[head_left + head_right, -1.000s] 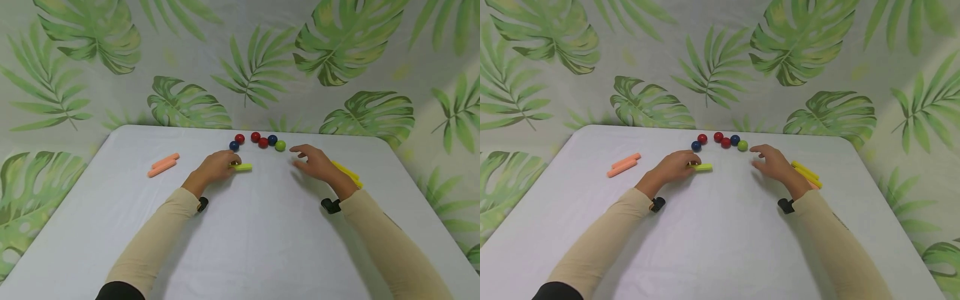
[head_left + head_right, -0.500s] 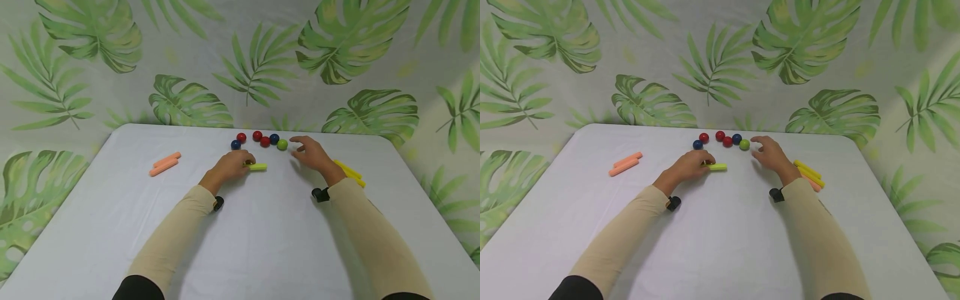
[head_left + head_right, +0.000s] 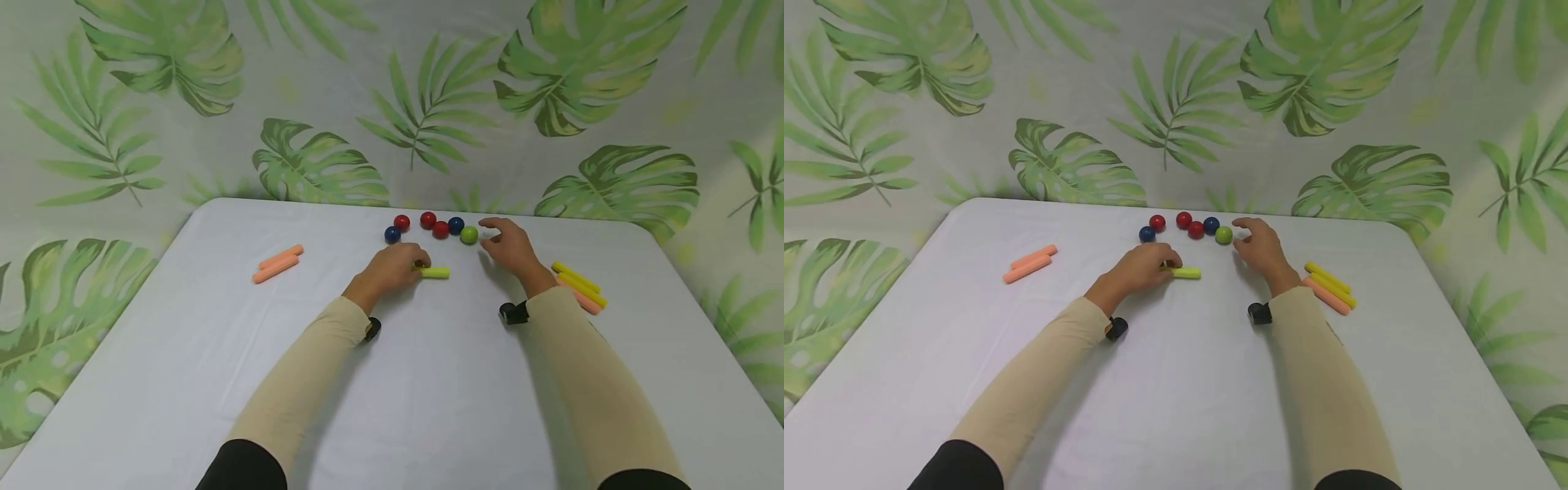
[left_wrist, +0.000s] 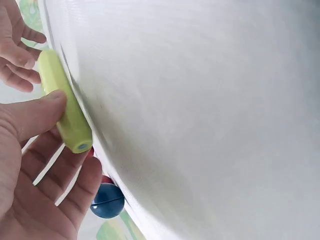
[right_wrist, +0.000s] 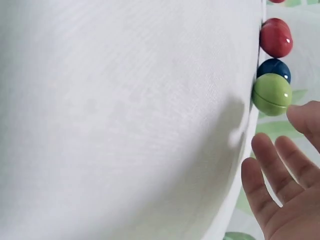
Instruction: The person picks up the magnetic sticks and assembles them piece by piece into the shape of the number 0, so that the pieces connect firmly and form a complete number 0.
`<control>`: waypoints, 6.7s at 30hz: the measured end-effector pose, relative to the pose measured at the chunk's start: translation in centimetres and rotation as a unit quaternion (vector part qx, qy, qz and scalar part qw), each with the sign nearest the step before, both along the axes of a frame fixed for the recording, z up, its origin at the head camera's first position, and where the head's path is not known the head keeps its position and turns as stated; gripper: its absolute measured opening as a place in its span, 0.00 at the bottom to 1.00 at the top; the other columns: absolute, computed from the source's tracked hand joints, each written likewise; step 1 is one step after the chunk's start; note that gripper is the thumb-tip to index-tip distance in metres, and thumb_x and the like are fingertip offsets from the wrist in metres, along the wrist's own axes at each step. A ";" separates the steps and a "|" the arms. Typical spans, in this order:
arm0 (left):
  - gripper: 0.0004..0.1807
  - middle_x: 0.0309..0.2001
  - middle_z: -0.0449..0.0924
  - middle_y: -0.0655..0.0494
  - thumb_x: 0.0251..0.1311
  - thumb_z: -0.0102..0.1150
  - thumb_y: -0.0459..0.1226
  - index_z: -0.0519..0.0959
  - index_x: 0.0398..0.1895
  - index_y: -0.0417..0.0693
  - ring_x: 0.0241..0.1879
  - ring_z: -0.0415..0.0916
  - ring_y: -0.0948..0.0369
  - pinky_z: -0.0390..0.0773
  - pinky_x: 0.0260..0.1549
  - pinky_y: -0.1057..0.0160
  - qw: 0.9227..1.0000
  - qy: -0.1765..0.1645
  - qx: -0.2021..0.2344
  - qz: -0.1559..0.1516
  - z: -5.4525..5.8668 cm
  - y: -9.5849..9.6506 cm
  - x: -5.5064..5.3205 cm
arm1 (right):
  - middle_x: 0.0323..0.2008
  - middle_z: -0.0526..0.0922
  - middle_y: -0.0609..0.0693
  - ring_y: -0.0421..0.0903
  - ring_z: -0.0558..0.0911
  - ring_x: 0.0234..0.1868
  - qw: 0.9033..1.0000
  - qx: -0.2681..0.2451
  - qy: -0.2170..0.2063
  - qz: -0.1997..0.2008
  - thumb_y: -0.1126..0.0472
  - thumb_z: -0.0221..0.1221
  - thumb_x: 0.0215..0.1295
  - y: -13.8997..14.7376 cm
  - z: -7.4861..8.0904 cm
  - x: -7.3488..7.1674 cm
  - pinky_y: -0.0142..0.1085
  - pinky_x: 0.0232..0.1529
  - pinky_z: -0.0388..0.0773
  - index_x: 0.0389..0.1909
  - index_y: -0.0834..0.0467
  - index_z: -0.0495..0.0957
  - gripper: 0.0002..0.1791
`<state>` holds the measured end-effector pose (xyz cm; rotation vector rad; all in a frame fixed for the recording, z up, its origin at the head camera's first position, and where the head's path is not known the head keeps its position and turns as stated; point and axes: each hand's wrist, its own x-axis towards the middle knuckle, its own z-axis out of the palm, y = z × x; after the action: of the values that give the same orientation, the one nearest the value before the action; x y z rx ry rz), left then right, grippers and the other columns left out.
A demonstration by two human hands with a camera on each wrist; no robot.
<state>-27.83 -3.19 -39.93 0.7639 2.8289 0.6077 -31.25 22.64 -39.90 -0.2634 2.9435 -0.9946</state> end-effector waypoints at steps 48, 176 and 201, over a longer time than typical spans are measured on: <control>0.17 0.52 0.84 0.52 0.64 0.57 0.32 0.82 0.55 0.47 0.52 0.76 0.57 0.74 0.61 0.58 0.996 -0.074 0.043 0.018 -0.3 -0.1 -0.4 | 0.59 0.74 0.66 0.62 0.77 0.57 0.998 0.055 -0.014 0.026 0.66 0.55 0.68 -0.6 -0.2 -0.8 0.53 0.59 0.74 0.63 0.63 0.73 0.23; 0.14 0.53 0.84 0.55 0.63 0.59 0.33 0.85 0.50 0.50 0.51 0.77 0.58 0.78 0.56 0.58 0.988 -0.015 0.101 0.118 0.3 1.3 -1.5 | 0.59 0.81 0.59 0.57 0.83 0.56 0.996 0.021 -0.041 0.073 0.62 0.64 0.65 -1.3 -0.1 2.4 0.47 0.51 0.81 0.59 0.58 0.78 0.21; 0.22 0.62 0.74 0.47 0.61 0.56 0.31 0.78 0.59 0.47 0.54 0.76 0.50 0.75 0.59 0.51 0.981 0.012 0.099 0.168 1.5 -5.0 -3.4 | 0.60 0.80 0.60 0.56 0.82 0.56 0.996 0.025 -0.056 0.066 0.61 0.63 0.66 -1.0 0.1 2.3 0.44 0.49 0.82 0.60 0.56 0.77 0.21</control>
<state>-31.28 -8.23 -38.39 0.3186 2.9737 0.9458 -29.00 21.67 -39.80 -0.3817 2.8034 -0.8873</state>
